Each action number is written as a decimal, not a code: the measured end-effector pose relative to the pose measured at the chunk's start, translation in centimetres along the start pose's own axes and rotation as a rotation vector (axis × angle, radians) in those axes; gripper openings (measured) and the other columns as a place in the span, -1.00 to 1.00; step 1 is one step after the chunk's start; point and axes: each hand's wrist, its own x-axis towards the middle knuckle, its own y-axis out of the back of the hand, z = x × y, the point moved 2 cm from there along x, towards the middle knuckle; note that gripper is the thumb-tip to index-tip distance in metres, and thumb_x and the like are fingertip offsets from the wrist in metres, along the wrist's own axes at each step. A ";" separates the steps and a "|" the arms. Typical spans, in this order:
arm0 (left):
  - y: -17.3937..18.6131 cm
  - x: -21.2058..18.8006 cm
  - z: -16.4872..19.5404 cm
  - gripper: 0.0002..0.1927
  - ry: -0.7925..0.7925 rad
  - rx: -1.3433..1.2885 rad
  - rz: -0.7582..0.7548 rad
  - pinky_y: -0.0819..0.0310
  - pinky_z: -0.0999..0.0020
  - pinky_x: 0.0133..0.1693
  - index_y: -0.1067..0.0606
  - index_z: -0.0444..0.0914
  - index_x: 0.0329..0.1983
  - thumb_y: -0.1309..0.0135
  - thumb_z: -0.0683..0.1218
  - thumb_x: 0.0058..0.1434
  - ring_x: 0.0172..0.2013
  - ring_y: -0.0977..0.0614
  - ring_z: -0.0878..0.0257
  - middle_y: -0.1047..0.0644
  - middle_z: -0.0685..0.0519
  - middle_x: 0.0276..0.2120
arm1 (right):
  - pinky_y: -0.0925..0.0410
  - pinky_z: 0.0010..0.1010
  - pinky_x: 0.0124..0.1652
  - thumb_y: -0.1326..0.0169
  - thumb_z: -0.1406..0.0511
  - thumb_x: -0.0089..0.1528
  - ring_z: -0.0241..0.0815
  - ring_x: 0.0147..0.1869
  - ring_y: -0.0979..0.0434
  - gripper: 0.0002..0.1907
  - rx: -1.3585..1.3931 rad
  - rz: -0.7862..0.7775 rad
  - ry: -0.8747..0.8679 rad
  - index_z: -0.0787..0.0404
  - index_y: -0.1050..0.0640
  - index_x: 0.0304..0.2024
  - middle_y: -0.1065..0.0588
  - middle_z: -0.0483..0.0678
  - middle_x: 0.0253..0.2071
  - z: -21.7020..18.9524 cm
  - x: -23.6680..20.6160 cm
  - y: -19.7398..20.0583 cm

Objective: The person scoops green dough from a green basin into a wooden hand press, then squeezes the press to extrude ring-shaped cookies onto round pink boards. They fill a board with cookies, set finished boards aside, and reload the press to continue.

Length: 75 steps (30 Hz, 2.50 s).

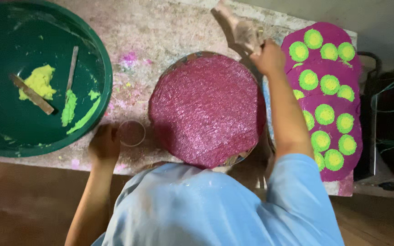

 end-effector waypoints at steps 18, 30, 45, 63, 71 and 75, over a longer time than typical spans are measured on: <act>-3.1 4.3 6.7 -0.75 -0.413 -0.396 -0.246 -0.47 0.11 -0.27 -0.56 -0.31 -0.27 -0.31 -0.03 0.24 -0.29 -0.62 -0.05 -0.58 -0.12 -0.36 | -0.29 -0.27 -0.21 0.16 -0.03 0.51 -0.14 -0.24 -0.37 -0.52 1.639 -0.518 -0.181 0.28 -0.37 -0.01 -0.40 0.03 -0.26 0.6 -24.8 -3.6; -2.4 9.4 11.7 -0.38 0.131 -2.793 -0.733 -0.41 0.17 0.16 -0.37 -0.15 -0.21 0.19 0.48 0.36 -0.24 -0.45 0.28 -0.38 0.17 -0.37 | -0.30 -0.33 -0.40 0.48 -0.11 0.45 -0.23 -0.43 -0.34 -0.33 0.896 -1.078 -0.327 0.24 -0.48 -0.13 -0.42 -0.04 -0.45 -9.1 -23.6 0.1; -4.5 9.3 8.9 -0.46 0.294 -2.814 -0.531 -0.38 0.31 -0.21 -0.26 -0.06 -0.44 0.17 0.44 0.32 -0.48 -0.31 0.34 -0.26 0.25 -0.57 | -0.40 -0.12 -0.33 0.33 -0.15 0.39 0.02 -0.50 -0.52 -0.19 0.354 -0.723 -0.116 0.37 -0.53 -0.53 -0.48 0.11 -0.63 -12.9 -23.0 -1.4; -4.1 10.3 9.0 -0.41 0.412 -2.606 -0.366 -0.14 0.36 -0.49 -0.20 -0.07 -0.59 0.31 0.42 0.33 -0.65 -0.14 0.35 -0.15 0.25 -0.72 | -0.37 0.07 -0.16 0.32 -0.01 0.45 0.35 -0.32 -0.58 -0.38 0.341 -0.571 -0.072 0.34 -0.58 -0.20 -0.51 0.33 -0.47 -12.8 -23.6 -4.8; -5.9 7.1 9.1 -0.25 0.066 -1.736 -0.645 -0.48 0.07 0.10 -0.31 -0.22 0.28 0.05 0.41 0.29 -0.01 -0.59 0.06 -0.52 -0.10 -0.06 | -0.25 -0.29 -0.50 0.32 -0.13 0.39 -0.22 -0.54 -0.36 -0.35 0.505 -0.506 -0.095 0.26 -0.41 -0.41 -0.36 -0.09 -0.62 -5.3 -25.4 0.3; -4.4 3.6 6.6 0.27 -0.585 -0.534 -0.318 0.03 -0.13 0.22 -0.08 -0.27 0.46 -0.52 0.19 -0.24 0.26 -0.26 -0.15 -0.34 -0.24 0.22 | -0.14 -0.36 -0.53 0.34 -0.24 0.37 -0.26 -0.55 -0.25 -0.31 0.973 -0.336 -0.192 0.21 -0.39 -0.28 -0.29 -0.10 -0.58 -2.7 -28.9 0.0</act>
